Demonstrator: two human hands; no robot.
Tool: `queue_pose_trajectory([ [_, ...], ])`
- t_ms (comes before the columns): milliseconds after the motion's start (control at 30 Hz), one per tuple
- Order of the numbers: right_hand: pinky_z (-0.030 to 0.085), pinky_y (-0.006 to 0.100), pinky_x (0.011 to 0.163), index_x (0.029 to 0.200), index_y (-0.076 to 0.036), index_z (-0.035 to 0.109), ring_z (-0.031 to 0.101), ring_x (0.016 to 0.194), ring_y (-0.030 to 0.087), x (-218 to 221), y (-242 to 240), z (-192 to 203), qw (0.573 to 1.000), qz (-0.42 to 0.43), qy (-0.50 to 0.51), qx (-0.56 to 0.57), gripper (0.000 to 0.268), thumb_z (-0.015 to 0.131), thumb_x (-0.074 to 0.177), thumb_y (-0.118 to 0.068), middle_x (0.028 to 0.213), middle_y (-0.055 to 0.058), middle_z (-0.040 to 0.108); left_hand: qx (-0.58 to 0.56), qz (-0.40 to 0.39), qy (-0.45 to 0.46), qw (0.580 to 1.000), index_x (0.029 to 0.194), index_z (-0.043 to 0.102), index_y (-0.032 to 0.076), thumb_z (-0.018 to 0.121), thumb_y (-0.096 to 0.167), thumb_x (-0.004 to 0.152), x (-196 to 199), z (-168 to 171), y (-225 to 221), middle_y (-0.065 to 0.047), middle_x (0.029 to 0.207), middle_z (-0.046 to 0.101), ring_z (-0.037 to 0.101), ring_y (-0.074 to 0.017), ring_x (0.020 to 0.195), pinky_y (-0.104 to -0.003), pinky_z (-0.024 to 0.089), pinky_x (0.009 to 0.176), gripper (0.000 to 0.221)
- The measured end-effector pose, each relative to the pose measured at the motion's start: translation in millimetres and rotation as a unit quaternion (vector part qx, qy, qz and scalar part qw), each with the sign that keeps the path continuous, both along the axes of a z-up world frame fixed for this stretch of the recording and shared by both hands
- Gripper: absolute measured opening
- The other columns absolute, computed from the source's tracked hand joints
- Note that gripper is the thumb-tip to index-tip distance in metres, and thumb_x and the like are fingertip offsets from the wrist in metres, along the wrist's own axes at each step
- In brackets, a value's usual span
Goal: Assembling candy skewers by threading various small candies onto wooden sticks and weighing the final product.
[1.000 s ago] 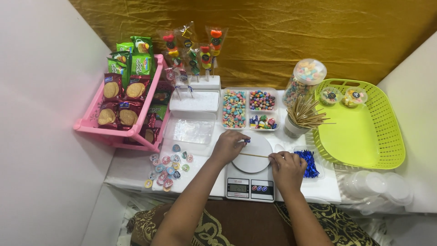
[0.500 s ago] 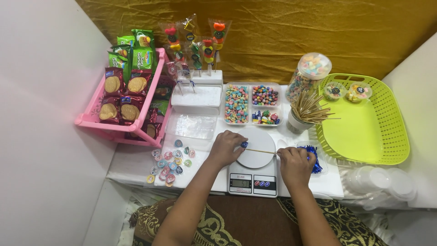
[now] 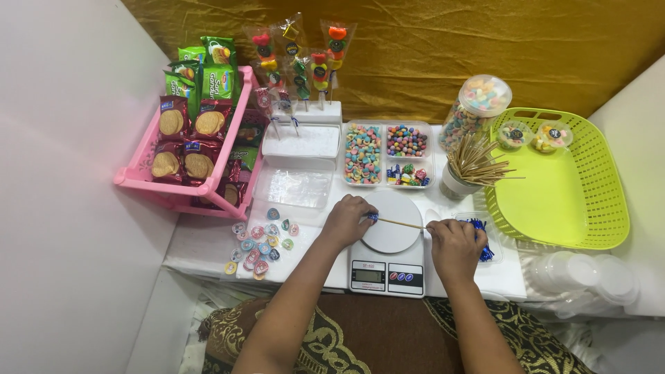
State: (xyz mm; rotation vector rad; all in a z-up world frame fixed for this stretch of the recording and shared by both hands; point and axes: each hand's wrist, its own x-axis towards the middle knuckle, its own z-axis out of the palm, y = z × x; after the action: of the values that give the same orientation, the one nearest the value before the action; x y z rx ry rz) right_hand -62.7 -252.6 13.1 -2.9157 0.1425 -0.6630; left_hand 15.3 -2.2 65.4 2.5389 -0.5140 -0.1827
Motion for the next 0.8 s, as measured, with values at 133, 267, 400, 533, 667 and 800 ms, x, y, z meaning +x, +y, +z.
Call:
queue_pose_trajectory([
  [133, 0.033, 0.043, 0.106, 0.099, -0.031, 0.078, 0.062, 0.107, 0.015, 2.5, -0.4, -7.4, 1.0, 0.008, -0.003, 0.008, 0.008, 0.078, 0.093, -0.027, 0.089, -0.008, 0.069, -0.005, 0.002, 0.007, 1.0, 0.117, 0.075, 0.015, 0.075, 0.016, 0.089, 1.3, -2.9, -1.6, -0.005, 0.106, 0.073, 0.063, -0.0182, 0.104, -0.033, 0.052, 0.095, 0.028],
  [267, 0.033, 0.042, 0.106, 0.1, -0.032, 0.077, 0.06, 0.107, 0.014, 5.6, 3.5, -9.4, 1.0, 0.018, -0.003, 0.014, 0.006, 0.075, 0.094, -0.032, 0.09, -0.009, 0.067, -0.002, 0.007, 0.009, 1.0, 0.116, 0.075, 0.014, 0.074, 0.014, 0.089, -1.4, 3.2, -3.8, -0.005, 0.106, 0.072, 0.062, -0.0194, 0.106, -0.036, 0.05, 0.099, 0.027],
  [400, 0.033, 0.043, 0.107, 0.102, -0.03, 0.077, 0.059, 0.108, 0.014, 7.0, 8.2, -4.1, 0.999, 0.018, 0.019, 0.038, 0.007, 0.075, 0.095, -0.029, 0.093, -0.009, 0.068, 0.009, 0.0, -0.009, 1.0, 0.114, 0.076, 0.014, 0.075, 0.015, 0.088, -4.8, 6.8, -2.6, -0.004, 0.108, 0.071, 0.06, -0.0204, 0.11, -0.04, 0.046, 0.106, 0.027],
  [533, 0.033, 0.044, 0.107, 0.099, -0.027, 0.079, 0.059, 0.107, 0.015, 6.0, 17.3, 5.5, 0.998, 0.015, 0.039, 0.055, 0.006, 0.077, 0.094, -0.025, 0.091, -0.008, 0.069, 0.007, 0.003, -0.01, 1.0, 0.114, 0.075, 0.014, 0.076, 0.017, 0.087, -8.7, 5.6, -5.1, -0.004, 0.108, 0.07, 0.059, -0.0205, 0.112, -0.042, 0.044, 0.108, 0.027],
  [667, 0.032, 0.045, 0.107, 0.101, -0.028, 0.078, 0.059, 0.108, 0.016, 5.5, 22.5, 8.2, 0.998, 0.023, 0.036, 0.048, 0.008, 0.076, 0.094, -0.023, 0.093, -0.006, 0.069, 0.013, 0.009, -0.01, 1.0, 0.114, 0.075, 0.014, 0.075, 0.017, 0.088, -14.2, 10.9, -8.0, -0.004, 0.107, 0.07, 0.059, -0.0208, 0.112, -0.044, 0.043, 0.109, 0.027],
  [800, 0.032, 0.046, 0.107, 0.102, -0.028, 0.078, 0.058, 0.108, 0.016, 5.7, 22.4, 5.1, 0.998, 0.032, 0.04, 0.042, 0.01, 0.075, 0.094, -0.023, 0.092, -0.007, 0.068, -0.009, 0.017, 0.0, 1.0, 0.114, 0.075, 0.013, 0.074, 0.017, 0.088, -20.5, 15.7, -10.8, -0.005, 0.104, 0.07, 0.058, -0.0218, 0.114, -0.046, 0.04, 0.111, 0.026],
])
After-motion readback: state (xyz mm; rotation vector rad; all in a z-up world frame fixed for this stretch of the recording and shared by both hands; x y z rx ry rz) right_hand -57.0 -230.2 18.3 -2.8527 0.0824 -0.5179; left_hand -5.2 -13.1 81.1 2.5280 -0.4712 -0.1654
